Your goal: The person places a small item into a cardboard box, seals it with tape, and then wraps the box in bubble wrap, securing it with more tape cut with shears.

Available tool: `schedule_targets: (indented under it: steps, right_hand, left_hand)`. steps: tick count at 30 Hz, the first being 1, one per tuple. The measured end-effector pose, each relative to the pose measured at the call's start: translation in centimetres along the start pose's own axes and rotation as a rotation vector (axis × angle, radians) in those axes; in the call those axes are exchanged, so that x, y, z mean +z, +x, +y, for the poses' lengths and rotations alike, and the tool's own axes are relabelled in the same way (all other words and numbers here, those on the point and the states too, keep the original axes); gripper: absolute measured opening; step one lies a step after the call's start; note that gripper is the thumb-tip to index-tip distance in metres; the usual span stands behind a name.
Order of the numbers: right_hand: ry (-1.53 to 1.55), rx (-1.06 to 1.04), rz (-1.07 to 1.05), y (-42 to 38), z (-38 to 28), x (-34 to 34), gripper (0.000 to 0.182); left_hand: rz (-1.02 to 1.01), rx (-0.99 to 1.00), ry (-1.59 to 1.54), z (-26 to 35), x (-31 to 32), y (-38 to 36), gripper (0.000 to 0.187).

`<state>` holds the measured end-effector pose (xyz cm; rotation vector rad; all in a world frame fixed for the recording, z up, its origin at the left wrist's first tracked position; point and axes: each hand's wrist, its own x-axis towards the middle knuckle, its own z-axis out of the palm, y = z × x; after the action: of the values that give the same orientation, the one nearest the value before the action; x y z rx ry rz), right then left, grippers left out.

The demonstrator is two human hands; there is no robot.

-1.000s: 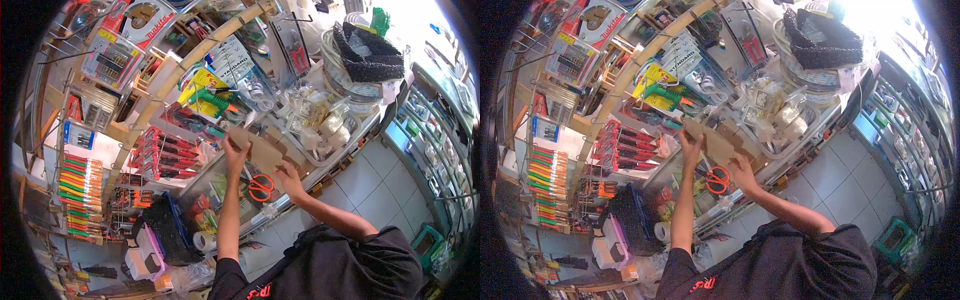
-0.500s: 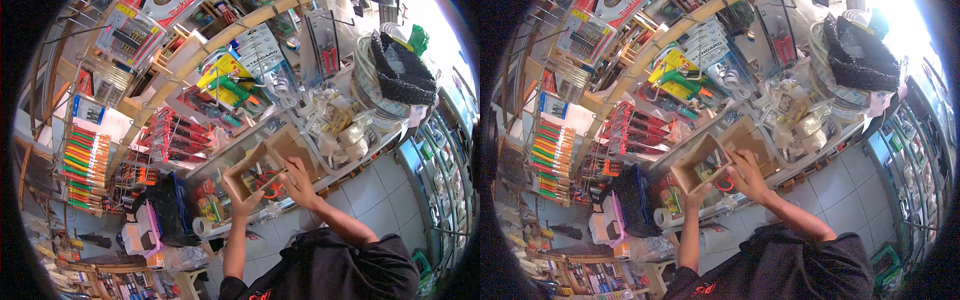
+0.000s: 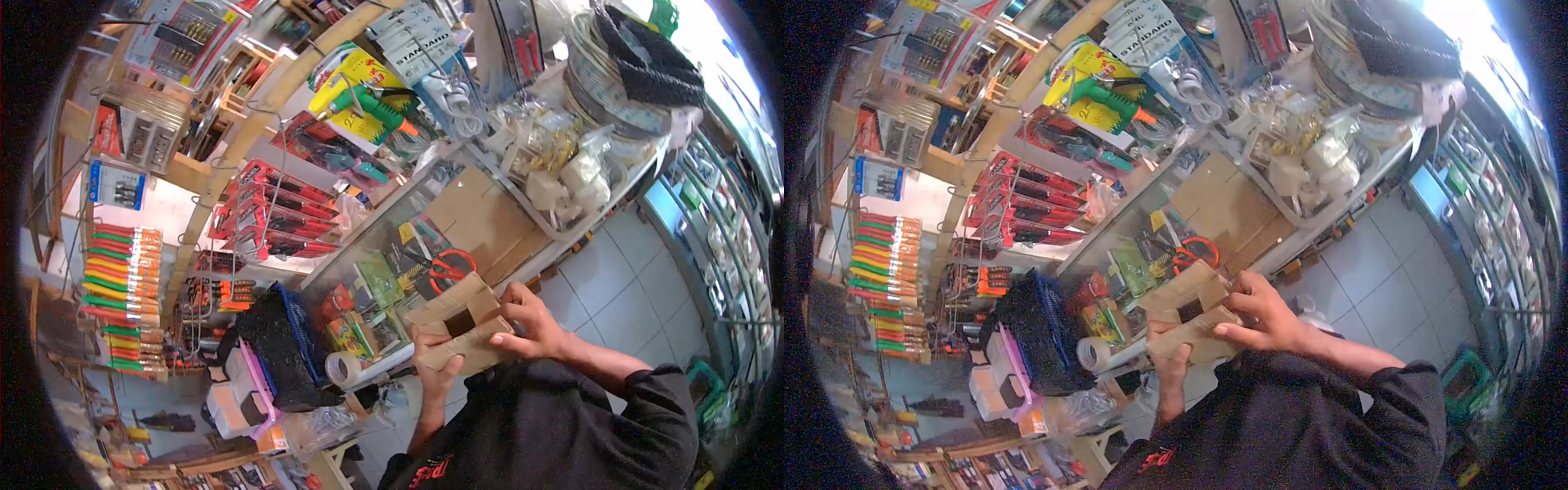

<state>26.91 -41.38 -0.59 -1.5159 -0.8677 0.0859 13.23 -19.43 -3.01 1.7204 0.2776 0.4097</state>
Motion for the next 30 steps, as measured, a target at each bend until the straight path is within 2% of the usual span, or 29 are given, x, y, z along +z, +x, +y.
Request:
schedule_targets:
  steps: [2,5,6,9,10,13,16,19,20,23,24,27,30]
  right_hand:
    - [0.046,0.075,0.013,-1.0,-0.2,1.6,0.037]
    - [0.328,0.361,0.182,-1.5,-2.2,5.2,0.038]
    - [0.398,0.410,0.227,-1.8,-2.5,6.5,0.045]
    - [0.334,0.293,0.353,-0.7,-3.1,9.5,0.056]
    - [0.326,0.310,0.294,-0.6,-3.2,9.7,0.061]
    - [0.140,0.211,0.164,0.7,-4.4,10.6,0.057]
    - [0.294,0.330,0.138,0.2,-4.6,12.6,0.048]
    - [0.452,0.485,0.188,-0.3,-5.0,15.0,0.042]
    - [0.499,0.540,0.211,-0.4,-5.2,15.6,0.040]
    - [0.435,0.518,0.195,-0.7,-5.6,17.0,0.035]
    - [0.436,0.507,0.192,-0.8,-5.8,17.2,0.034]
    - [0.414,0.487,0.186,-1.4,-6.4,17.9,0.032]
    - [0.336,0.481,0.184,-2.0,-7.1,18.2,0.031]
  left_hand:
    - [-0.012,-0.010,-0.047,-0.4,-1.0,-0.8,0.063]
    - [-0.050,0.251,0.126,-0.1,-3.7,-0.4,0.066]
    - [-0.053,0.285,0.070,-0.1,-4.2,-0.6,0.079]
    - [-0.099,0.354,0.121,0.2,-6.9,-0.7,0.094]
    - [-0.163,0.400,0.195,1.2,-7.7,-0.3,0.097]
    - [-0.212,0.355,0.111,0.6,-10.0,0.1,0.100]
    - [-0.169,0.413,-0.089,0.1,-10.4,0.8,0.107]
    - [-0.202,0.386,-0.107,0.4,-11.9,1.0,0.116]
    - [-0.276,0.323,-0.066,-0.1,-13.3,0.7,0.116]
    - [-0.354,0.306,-0.056,-0.3,-14.8,1.2,0.113]
    - [-0.360,0.330,-0.087,-0.5,-15.1,1.5,0.104]
    - [-0.444,0.352,-0.040,-0.1,-16.4,2.0,0.097]
    - [-0.449,0.287,-0.112,-0.4,-16.5,1.5,0.088]
